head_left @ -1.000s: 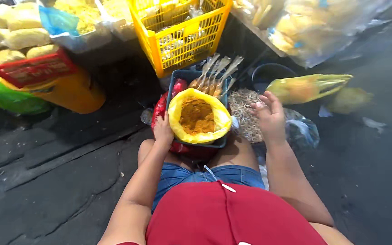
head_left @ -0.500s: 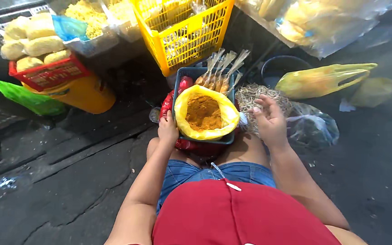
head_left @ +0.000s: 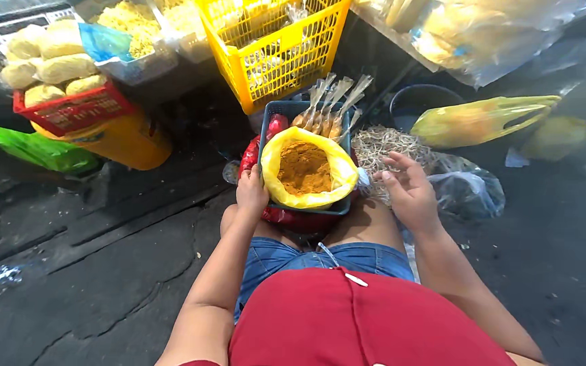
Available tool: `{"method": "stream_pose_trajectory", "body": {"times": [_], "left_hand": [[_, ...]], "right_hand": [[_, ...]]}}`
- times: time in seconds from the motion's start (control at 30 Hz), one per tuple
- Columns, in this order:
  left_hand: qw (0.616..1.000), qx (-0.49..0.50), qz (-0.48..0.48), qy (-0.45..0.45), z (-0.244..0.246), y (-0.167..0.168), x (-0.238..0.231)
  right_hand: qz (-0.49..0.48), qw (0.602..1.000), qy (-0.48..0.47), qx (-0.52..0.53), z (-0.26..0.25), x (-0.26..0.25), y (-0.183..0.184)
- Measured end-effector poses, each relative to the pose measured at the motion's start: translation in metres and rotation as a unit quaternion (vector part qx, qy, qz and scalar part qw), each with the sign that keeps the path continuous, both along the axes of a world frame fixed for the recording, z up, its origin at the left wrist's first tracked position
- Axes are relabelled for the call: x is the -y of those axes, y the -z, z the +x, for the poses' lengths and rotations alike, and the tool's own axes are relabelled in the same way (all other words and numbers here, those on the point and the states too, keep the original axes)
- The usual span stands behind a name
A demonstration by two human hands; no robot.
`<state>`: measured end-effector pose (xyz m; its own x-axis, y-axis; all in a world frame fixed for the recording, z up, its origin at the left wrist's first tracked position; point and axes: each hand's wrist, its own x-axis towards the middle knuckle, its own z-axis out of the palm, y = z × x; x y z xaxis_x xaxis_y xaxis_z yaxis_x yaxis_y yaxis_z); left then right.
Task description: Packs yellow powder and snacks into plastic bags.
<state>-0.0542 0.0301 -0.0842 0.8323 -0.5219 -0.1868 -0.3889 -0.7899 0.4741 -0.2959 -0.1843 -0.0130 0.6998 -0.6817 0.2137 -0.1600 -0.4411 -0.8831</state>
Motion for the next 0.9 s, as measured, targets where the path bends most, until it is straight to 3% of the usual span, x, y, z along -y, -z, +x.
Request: {"method": "stream_pose_trajectory", "body": {"times": [0.1, 0.2, 0.37, 0.43, 0.57, 0.8, 0.9], "left_hand": [[0.998, -0.015, 0.056, -0.023, 0.003, 0.010, 0.004], [0.999, -0.001, 0.034, -0.027, 0.004, 0.012, 0.003], [0.997, -0.009, 0.072, -0.026, -0.003, -0.008, 0.001], [0.998, -0.032, 0.045, -0.025, 0.001, -0.017, -0.005], [0.994, -0.009, -0.109, -0.021, 0.010, -0.012, -0.020], [0.992, -0.114, -0.054, 0.007, 0.008, -0.026, -0.026], [0.983, -0.121, -0.141, -0.009, 0.008, -0.026, -0.032]], "right_hand": [[-0.004, 1.000, -0.021, -0.007, 0.008, -0.008, -0.002], [-0.021, 0.999, -0.041, 0.001, 0.013, -0.014, -0.005], [-0.035, 0.999, -0.038, -0.002, 0.007, -0.011, -0.004], [-0.031, 0.999, -0.034, -0.007, 0.004, -0.010, -0.003], [-0.032, 0.999, -0.042, -0.008, 0.004, -0.014, 0.000], [-0.049, 0.996, -0.068, -0.005, 0.015, -0.026, -0.001], [-0.065, 0.995, -0.079, 0.002, 0.014, -0.028, -0.003]]}}
